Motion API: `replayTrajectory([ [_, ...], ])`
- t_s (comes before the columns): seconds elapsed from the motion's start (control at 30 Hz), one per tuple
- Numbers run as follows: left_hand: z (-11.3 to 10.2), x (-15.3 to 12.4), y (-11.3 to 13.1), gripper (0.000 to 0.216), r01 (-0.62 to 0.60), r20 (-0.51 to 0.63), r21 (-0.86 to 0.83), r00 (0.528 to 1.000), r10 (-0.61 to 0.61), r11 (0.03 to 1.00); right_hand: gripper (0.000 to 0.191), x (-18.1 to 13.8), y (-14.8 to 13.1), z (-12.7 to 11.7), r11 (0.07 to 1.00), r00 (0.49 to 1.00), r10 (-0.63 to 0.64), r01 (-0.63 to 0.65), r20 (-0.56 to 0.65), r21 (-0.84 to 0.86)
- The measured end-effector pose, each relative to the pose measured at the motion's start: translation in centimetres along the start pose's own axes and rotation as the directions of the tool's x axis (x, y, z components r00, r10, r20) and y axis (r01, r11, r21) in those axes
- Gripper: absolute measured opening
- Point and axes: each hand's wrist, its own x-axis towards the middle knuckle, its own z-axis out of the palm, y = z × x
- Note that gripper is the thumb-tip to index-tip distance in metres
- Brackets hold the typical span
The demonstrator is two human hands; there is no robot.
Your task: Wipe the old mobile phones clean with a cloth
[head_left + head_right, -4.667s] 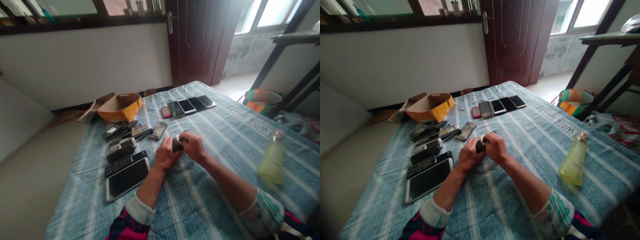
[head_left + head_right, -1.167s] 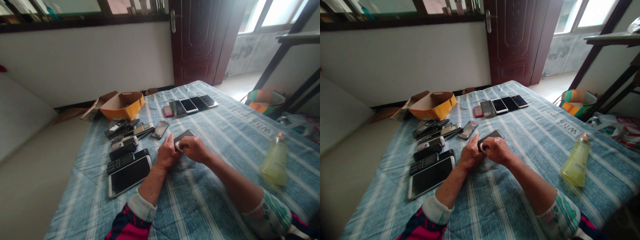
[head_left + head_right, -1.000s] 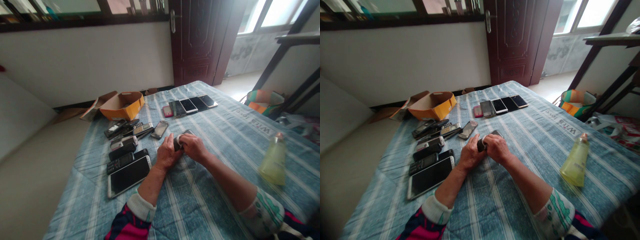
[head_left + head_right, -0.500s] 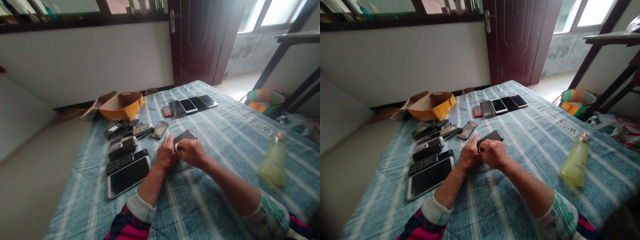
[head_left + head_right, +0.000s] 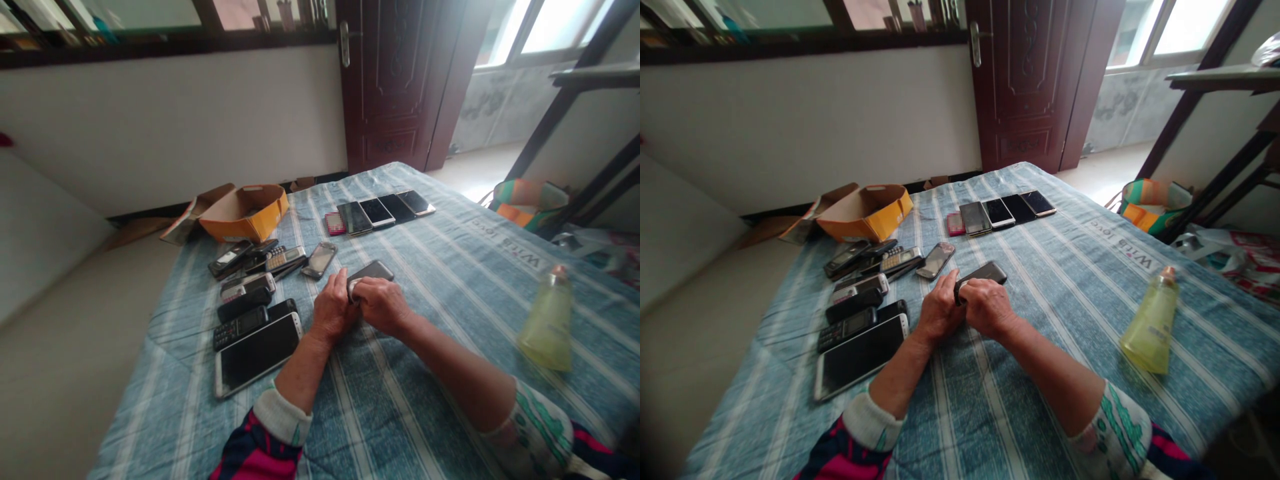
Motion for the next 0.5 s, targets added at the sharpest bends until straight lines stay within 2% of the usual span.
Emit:
replayTrajectory([
  [0.27, -0.3, 0.0, 0.3, 0.063, 0.028, 0.014, -0.018, 1.000, -0.028, 0.999, 0.023, -0.2, -0.4, -1.0, 1.000, 1.000, -0.021, 0.021, 0.022, 0.023],
  [0.4, -0.2, 0.0, 0.3, 0.061, 0.036, 0.001, -0.012, 0.999, -0.036, 0.999, 0.023, -0.2, 0.1, -0.6, 0.998, 0.999, -0.003, 0.005, -0.045, 0.059],
  [0.5, 0.2, 0.0, 0.1, 0.064, 0.026, -0.022, -0.016, 0.999, -0.026, 1.000, 0.024, 0.0, 0.7, -0.3, 0.999, 0.993, 0.048, -0.048, -0.112, -0.001],
])
